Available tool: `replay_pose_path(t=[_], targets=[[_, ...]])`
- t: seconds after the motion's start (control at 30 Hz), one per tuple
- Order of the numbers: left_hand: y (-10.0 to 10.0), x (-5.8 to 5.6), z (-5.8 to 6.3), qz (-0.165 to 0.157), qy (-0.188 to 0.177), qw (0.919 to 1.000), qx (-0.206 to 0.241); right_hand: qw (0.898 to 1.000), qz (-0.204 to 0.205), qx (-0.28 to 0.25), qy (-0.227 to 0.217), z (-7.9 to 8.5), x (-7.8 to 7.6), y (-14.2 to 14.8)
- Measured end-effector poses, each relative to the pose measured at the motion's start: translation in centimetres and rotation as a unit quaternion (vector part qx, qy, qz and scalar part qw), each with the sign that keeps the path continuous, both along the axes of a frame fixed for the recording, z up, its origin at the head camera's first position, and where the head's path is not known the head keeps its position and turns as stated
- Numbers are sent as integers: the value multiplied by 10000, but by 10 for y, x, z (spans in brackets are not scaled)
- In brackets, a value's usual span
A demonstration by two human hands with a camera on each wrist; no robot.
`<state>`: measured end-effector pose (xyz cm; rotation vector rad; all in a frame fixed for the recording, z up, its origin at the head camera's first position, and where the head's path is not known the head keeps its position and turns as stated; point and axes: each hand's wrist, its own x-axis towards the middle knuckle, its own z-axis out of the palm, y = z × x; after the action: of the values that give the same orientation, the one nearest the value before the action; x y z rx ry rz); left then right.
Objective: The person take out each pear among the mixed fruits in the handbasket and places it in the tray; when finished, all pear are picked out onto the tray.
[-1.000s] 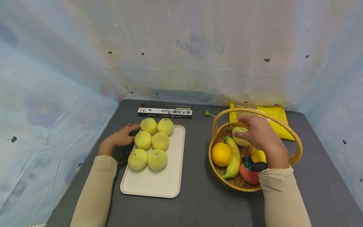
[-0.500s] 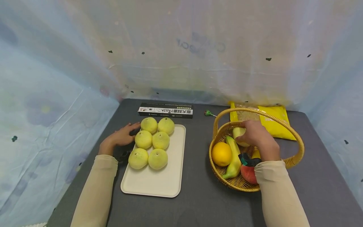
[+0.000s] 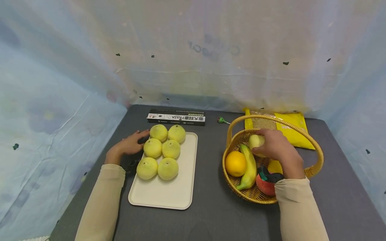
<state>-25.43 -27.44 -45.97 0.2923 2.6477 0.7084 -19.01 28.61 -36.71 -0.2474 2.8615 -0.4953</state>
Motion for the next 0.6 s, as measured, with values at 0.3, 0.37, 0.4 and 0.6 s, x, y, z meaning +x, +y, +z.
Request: replay_pose_path(t=[0.3,0.37,0.4,0.6], targets=[[-1,-1,-1,-26,35,10000,-27,9967,-70,-637,500,18,42,-10],[-1,-1,-1,-24,35,10000,-30,9942,26,-830,684,20,53,-14],[-1,0,-1,-26,37,10000,-30,9920,83,-978,794,20,58,-17],[-1,0,-1,-18,44,10000,-43,9655,611,-2146,1345,12,82,-39]])
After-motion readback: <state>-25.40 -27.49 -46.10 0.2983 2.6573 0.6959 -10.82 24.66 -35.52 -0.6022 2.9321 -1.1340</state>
